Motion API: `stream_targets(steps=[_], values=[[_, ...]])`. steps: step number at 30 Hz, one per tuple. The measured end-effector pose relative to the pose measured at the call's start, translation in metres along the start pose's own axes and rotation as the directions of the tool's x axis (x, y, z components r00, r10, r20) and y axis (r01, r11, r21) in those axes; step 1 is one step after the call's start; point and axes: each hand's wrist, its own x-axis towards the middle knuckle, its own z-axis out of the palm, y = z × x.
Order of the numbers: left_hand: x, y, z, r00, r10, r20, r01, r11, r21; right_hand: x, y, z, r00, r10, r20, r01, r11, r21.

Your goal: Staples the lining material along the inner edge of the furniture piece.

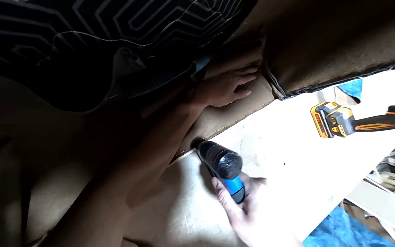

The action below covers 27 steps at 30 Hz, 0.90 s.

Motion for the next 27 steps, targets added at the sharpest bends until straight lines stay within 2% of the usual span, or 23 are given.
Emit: stream_targets(steps=[3, 6, 11, 14, 19, 27], values=[[-0.004, 0.004, -0.001, 1.000, -0.016, -0.008, 0.016, 1.000, 0.003, -0.002, 0.003, -0.003, 1.000, -0.007, -0.014, 0.007, 1.000, -0.004], [-0.002, 0.004, -0.002, 0.999, -0.039, 0.005, 0.039, 0.999, 0.007, -0.001, 0.022, -0.027, 0.996, 0.006, -0.083, -0.004, 1.000, 0.027], [0.002, 0.002, 0.003, 0.998, -0.070, -0.007, 0.069, 0.997, -0.032, 0.029, 0.092, -0.101, 0.969, 0.184, -0.163, -0.184, 0.983, 0.017], [0.004, 0.006, 0.004, 0.986, -0.165, 0.022, 0.166, 0.984, -0.068, 0.062, 0.128, -0.130, 0.958, 0.248, -0.146, -0.249, 0.968, 0.011], [0.007, 0.002, 0.009, 0.982, -0.187, 0.017, 0.188, 0.977, -0.098, 0.087, 0.148, -0.143, 0.964, 0.243, -0.110, -0.247, 0.969, -0.023], [0.002, 0.006, 0.003, 0.980, -0.197, 0.040, 0.200, 0.975, -0.094, 0.079, 0.141, -0.134, 0.964, 0.245, -0.099, -0.248, 0.968, -0.021]])
